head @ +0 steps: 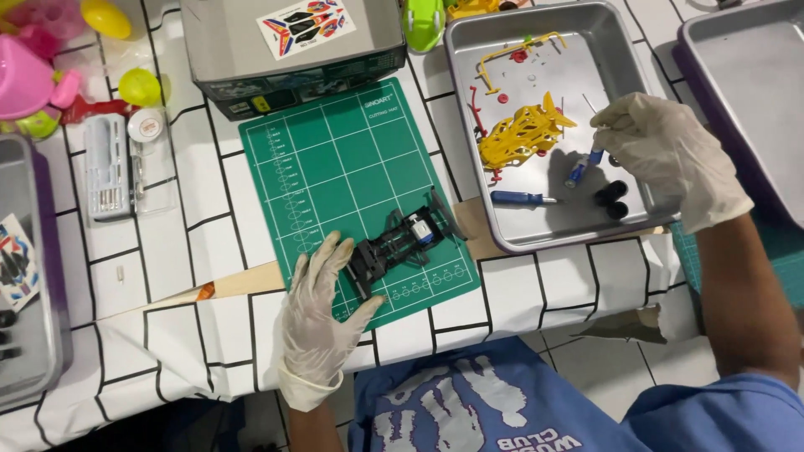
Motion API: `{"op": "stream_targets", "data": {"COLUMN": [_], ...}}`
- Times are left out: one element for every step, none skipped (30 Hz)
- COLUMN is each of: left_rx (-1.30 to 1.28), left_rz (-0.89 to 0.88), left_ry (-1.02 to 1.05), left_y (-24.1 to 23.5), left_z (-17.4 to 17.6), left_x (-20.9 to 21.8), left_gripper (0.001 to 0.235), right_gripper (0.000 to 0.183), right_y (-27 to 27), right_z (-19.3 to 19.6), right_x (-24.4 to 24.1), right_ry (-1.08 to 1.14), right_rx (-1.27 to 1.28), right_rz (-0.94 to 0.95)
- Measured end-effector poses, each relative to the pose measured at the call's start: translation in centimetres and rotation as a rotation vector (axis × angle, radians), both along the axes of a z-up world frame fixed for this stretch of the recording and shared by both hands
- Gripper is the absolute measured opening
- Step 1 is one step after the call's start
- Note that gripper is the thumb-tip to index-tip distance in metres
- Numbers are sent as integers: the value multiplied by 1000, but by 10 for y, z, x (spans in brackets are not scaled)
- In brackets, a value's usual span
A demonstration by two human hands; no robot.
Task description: Assembling a plastic model toy car chassis by fitting gears, motors, and structural components.
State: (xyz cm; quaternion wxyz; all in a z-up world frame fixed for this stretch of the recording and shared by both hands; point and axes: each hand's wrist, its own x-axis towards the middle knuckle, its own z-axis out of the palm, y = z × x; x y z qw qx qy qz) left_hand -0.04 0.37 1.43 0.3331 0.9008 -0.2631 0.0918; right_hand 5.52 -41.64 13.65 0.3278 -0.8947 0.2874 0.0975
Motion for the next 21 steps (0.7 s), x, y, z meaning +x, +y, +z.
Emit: {"op": "stream_targets", "data": {"left_rx": [15,29,18,39,61,51,50,50,45,34,23,20,25,30,30,23,18,20,56,94,98], "left_rz": [13,26,5,17,32,13,24,35,18,10,11,4,11,17,16,16,25,32,22,11,36], "left_ry": [-10,-21,-21,-29,-40,-42,-26,-11,-13,8,30,30,29,28,26,15,10,14,-21,-55,-49], "left_y": [-1,-2,-2,-2,-2,-3,-3,-2,-3,-3,-2,-3,-3,-3,-3,-4,-3,-4,-4,-2,-2], "left_z": [2,4,2,1,-1,-2,-2,-2,0,1,3,2,1,1,1,1,1,1,2,3,3], "left_x": [0,0,0,0,0,1,1,2,2,2,1,1,1,1,2,3,0,2,1,0,0], "left_gripper": [85,87,87,86,86,86,84,83,83,84,85,85,85,84,84,83,82,82,79,75,75], "right_gripper": [31,34,34,30,28,28,31,34,34,26,24,24,31,45,45,45,45,45,34,29,29], "right_y": [5,9,8,6,4,-7,-17,-27,-32,-36,-38,-32,-26,-19,-14,-8,-2,-11,-18,-25,-36], "right_z": [7,14,10,6,1,-8,-17,-26,-20,-13,-7,-3,0,2,3,3,2,-6,-14,-21,-35], "right_x": [-1,-3,-4,-6,-7,-5,-2,0,-4,-8,-9,-8,-6,-4,-6,-7,-7,-11,-11,-11,-11], "right_ry": [82,164,165,166,167,167,157,148,149,136,123,124,232,339,337,365,397,399,304,207,207], "right_rx": [-22,-43,-52,-106,-160,-168,-190,-211,-214,-283,-351,-354,-332,-309,-310,-327,-344,-343,-387,-427,-426], "right_rz": [16,31,9,62,118,97,131,164,147,117,97,90,99,107,105,134,173,182,246,310,336]}}
